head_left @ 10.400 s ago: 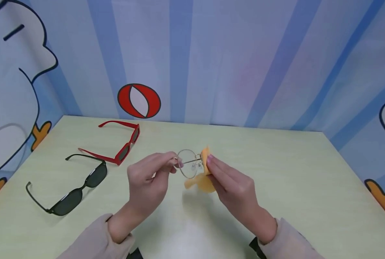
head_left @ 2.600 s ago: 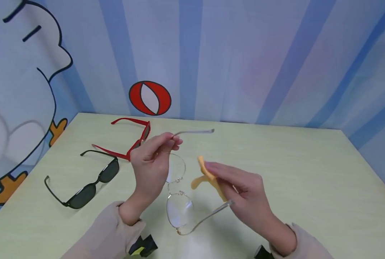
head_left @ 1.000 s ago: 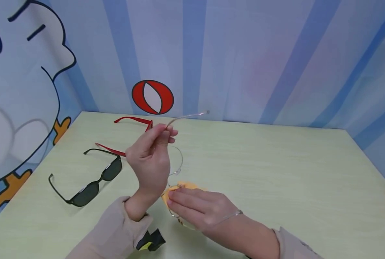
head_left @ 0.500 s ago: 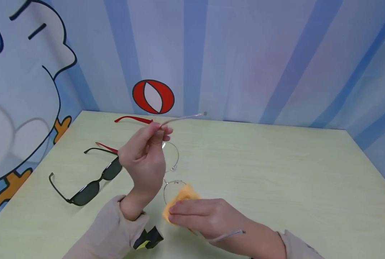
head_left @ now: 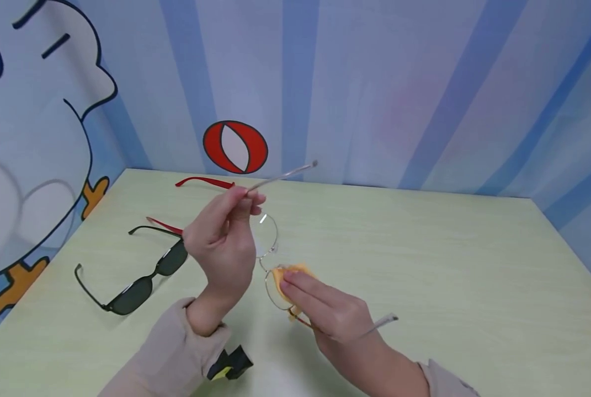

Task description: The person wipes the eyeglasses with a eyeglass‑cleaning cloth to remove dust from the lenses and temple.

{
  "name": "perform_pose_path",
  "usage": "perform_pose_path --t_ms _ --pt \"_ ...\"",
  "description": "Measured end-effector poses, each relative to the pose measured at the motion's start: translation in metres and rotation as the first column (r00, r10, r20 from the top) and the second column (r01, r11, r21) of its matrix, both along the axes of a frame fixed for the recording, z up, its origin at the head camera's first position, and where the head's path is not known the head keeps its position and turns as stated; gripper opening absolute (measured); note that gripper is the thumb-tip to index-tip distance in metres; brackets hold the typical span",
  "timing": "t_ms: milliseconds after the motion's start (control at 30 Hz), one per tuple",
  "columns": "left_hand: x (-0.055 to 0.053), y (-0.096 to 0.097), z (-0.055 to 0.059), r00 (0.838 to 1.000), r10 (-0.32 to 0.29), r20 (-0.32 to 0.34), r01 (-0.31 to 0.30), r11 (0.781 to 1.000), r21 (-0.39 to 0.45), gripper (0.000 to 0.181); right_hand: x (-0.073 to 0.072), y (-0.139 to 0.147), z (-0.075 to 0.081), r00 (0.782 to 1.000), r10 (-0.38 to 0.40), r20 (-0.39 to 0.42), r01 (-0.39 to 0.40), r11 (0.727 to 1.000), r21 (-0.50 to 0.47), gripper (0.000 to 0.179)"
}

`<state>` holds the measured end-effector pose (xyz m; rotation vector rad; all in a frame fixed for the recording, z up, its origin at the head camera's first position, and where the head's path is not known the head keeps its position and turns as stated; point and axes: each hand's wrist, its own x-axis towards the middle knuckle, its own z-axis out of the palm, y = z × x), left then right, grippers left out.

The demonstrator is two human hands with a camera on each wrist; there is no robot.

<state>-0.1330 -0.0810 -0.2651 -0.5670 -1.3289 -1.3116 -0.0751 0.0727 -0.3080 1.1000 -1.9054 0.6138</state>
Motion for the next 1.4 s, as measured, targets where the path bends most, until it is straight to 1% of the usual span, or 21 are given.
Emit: perform_pose_path --t_ms 100,133,233,300,367,433,500,567,700,833,900,933,967,1000,1067,1133,1200,1267,1333,1367,1400 --pt "-0.002 -0.001 0.003 0.999 0.02 -0.029 -0.019 0.999 0.034 0.01 0.002 0.002 -0.002 0.994 0.041 0.099 -0.044 0.998 0.032 0.035" --pt "-0.002 -0.002 0.004 0.999 0.029 -0.037 -0.027 0.998 0.048 0.01 0.003 0.004 -0.002 0.988 0.066 0.142 -0.074 0.996 0.05 0.035" --pt "-0.002 -0.003 0.008 0.998 0.049 -0.047 -0.045 0.995 0.092 0.01 0.003 0.007 -0.003 0.966 0.158 0.204 -0.177 0.981 0.075 0.032" --pt "-0.001 -0.004 0.009 0.997 0.06 -0.042 -0.055 0.993 0.106 0.009 0.002 0.009 -0.004 0.962 0.199 0.187 -0.217 0.973 0.081 0.03" --pt "0.0 -0.004 0.01 0.997 0.062 -0.034 -0.058 0.992 0.112 0.009 -0.001 0.007 -0.006 0.972 0.213 0.101 -0.221 0.973 0.07 0.032" --pt "0.0 -0.003 0.01 0.998 0.049 -0.028 -0.046 0.992 0.114 0.009 -0.003 0.005 -0.006 0.981 0.191 0.018 -0.192 0.979 0.071 0.033" --pt "0.0 -0.002 0.009 0.999 0.026 -0.025 -0.023 0.994 0.111 0.01 -0.006 0.003 -0.006 0.983 0.17 -0.073 -0.165 0.984 0.07 0.031" --pt "0.0 -0.001 0.006 1.0 0.0 -0.022 0.002 0.995 0.098 0.011 -0.006 0.001 -0.004 0.983 0.153 -0.103 -0.145 0.986 0.084 0.031" --pt "0.0 0.001 0.003 0.999 -0.031 -0.023 0.033 0.997 0.066 0.013 -0.003 0.0 0.0 0.987 0.154 -0.049 -0.148 0.983 0.109 0.032" --pt "-0.001 0.0 0.003 0.999 -0.02 -0.026 0.022 0.998 0.067 0.013 -0.003 0.001 0.001 0.979 0.204 -0.008 -0.202 0.973 0.109 0.032" --pt "-0.001 -0.001 0.003 1.0 -0.014 -0.026 0.016 0.997 0.074 0.012 -0.002 0.005 0.001 0.97 0.238 0.053 -0.243 0.962 0.121 0.032" --pt "-0.001 -0.002 0.003 1.0 -0.011 -0.024 0.013 0.997 0.075 0.012 -0.002 0.008 0.002 0.959 0.26 0.117 -0.273 0.954 0.122 0.032" --pt "-0.001 -0.003 0.003 1.0 -0.005 -0.02 0.007 0.997 0.075 0.012 -0.001 0.011 0.003 0.938 0.28 0.206 -0.307 0.945 0.115 0.029" --pt "-0.001 -0.003 0.003 1.0 -0.001 -0.015 0.002 0.997 0.074 0.012 -0.001 0.014 0.004 0.907 0.3 0.296 -0.338 0.937 0.087 0.025" --pt "-0.001 -0.004 0.002 1.0 0.012 -0.005 -0.011 0.997 0.075 0.012 0.0 0.02 0.007 0.829 0.346 0.44 -0.375 0.927 -0.021 0.023" --pt "-0.001 -0.005 0.002 1.0 0.022 0.003 -0.022 0.996 0.085 0.012 0.001 0.023 0.009 0.743 0.4 0.537 -0.349 0.916 -0.2 0.029" --pt "-0.001 -0.006 0.003 0.999 0.032 0.01 -0.033 0.995 0.096 0.011 0.002 0.025 0.011 0.673 0.451 0.586 -0.257 0.886 -0.387 0.035" --pt "-0.002 -0.006 0.005 0.999 0.038 0.009 -0.039 0.993 0.11 0.01 0.002 0.026 0.014 0.608 0.483 0.63 -0.112 0.837 -0.535 0.035" --pt "-0.002 -0.006 0.007 0.999 0.046 0.003 -0.046 0.991 0.122 0.009 0.002 0.026 0.016 0.539 0.511 0.67 0.04 0.779 -0.626 0.033" --pt "-0.002 -0.006 0.007 0.999 0.051 0.0 -0.051 0.991 0.127 0.01 0.001 0.026 0.016 0.513 0.521 0.683 0.102 0.752 -0.651 0.032" --pt "-0.003 -0.006 0.008 0.999 0.054 -0.004 -0.053 0.99 0.134 0.01 0.001 0.027 0.017 0.495 0.532 0.687 0.146 0.729 -0.669 0.03"
